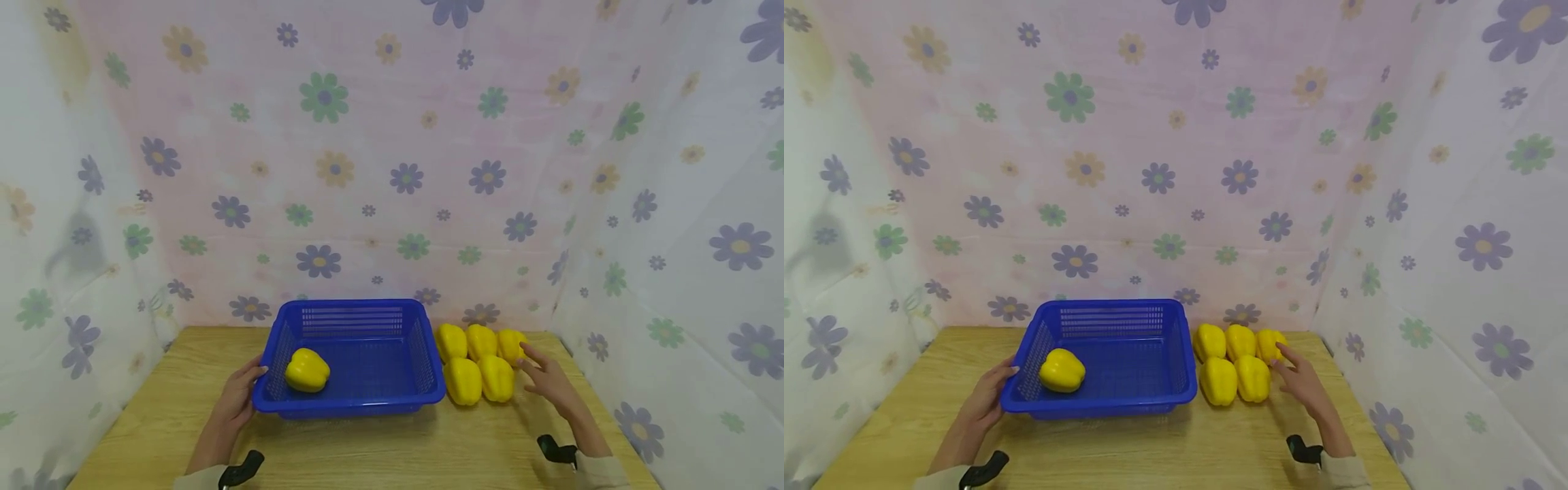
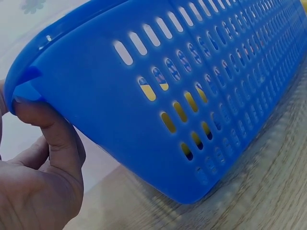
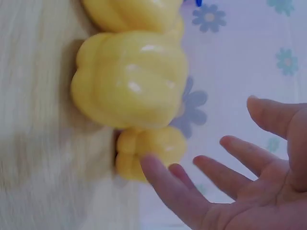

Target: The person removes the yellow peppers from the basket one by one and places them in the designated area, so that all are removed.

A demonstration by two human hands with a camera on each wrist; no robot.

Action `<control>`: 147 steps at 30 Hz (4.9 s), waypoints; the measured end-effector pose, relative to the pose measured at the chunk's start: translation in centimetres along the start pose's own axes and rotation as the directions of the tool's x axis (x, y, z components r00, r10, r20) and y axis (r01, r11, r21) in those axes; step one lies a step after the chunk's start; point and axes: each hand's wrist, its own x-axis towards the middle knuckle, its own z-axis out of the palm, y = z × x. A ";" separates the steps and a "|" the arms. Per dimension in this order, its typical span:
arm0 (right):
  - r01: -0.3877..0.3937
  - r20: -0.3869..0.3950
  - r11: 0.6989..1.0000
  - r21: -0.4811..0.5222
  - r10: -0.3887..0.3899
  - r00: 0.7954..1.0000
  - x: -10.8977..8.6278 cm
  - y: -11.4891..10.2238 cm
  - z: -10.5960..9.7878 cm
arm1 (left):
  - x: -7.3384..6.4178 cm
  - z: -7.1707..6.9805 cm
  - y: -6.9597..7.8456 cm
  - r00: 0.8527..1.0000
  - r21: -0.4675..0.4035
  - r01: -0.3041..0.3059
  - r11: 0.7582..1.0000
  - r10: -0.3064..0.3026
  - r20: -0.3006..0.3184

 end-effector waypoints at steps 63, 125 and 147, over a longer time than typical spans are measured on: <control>0.526 0.350 0.839 0.142 -0.539 0.766 8.1 -20.1 22.1 | -0.2 0.1 -0.3 1.000 0.009 0.004 1.000 -0.004 0.014; 0.122 0.813 0.985 -0.120 0.027 0.581 13.8 -16.6 30.4 | 0.1 0.1 -0.5 0.999 0.007 -0.035 0.999 0.035 0.029; 0.125 0.893 0.988 -0.095 0.029 0.449 13.8 -17.0 30.6 | 0.0 0.3 -0.4 0.999 -0.011 -0.032 0.999 0.032 0.021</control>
